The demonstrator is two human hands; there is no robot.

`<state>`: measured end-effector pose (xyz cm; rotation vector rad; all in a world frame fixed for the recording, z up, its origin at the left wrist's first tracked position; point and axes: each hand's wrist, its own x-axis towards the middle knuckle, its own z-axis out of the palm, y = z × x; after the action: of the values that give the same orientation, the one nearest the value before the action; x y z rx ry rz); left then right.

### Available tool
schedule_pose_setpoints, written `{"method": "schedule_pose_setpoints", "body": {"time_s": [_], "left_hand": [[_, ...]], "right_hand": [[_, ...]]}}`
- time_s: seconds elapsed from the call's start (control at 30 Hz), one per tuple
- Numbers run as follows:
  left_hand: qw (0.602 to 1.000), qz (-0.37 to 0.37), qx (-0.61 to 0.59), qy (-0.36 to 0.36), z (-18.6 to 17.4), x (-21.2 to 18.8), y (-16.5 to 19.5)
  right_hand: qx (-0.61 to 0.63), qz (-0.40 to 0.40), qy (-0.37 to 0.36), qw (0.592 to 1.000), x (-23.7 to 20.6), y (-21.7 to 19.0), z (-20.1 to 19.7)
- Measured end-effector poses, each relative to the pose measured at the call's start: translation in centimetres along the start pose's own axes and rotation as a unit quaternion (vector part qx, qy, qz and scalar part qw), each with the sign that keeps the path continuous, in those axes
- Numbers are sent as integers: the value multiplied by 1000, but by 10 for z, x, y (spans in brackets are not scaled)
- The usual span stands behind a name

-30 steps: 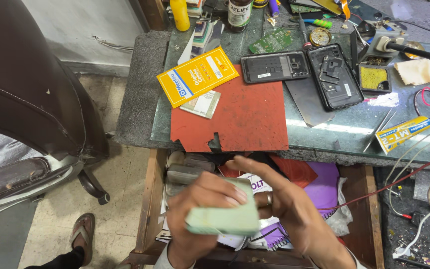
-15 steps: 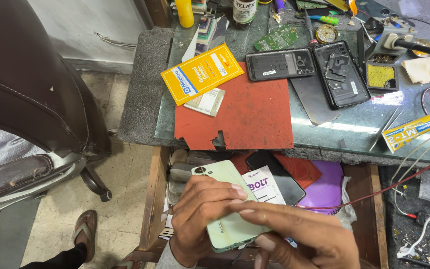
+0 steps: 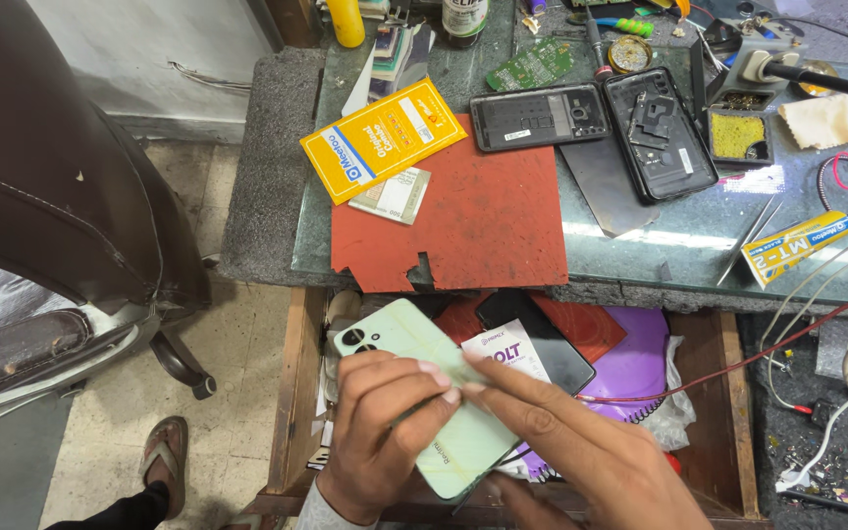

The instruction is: The person secures a smartphone with multiple rubber bands, then uses a red electric screwdriver to remove screws from the device's back. The person removes the rubber bands and continues to manipulate the phone.

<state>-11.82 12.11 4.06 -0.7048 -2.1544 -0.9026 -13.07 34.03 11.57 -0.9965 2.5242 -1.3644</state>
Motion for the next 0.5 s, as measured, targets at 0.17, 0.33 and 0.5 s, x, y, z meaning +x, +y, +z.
{"method": "schedule_pose_setpoints", "body": {"time_s": [0.17,0.33,0.5], "left_hand": [[996,-48,-55,47,1,-3,1],[726,-397,-490,275,30,5,19],[527,-548,-577,297,40,7,21]], "right_hand": [[-32,44,83,995,-11,11,-2],[120,119,109,980,-4,51,17],[322,314,143,882,-11,65,46]]}}
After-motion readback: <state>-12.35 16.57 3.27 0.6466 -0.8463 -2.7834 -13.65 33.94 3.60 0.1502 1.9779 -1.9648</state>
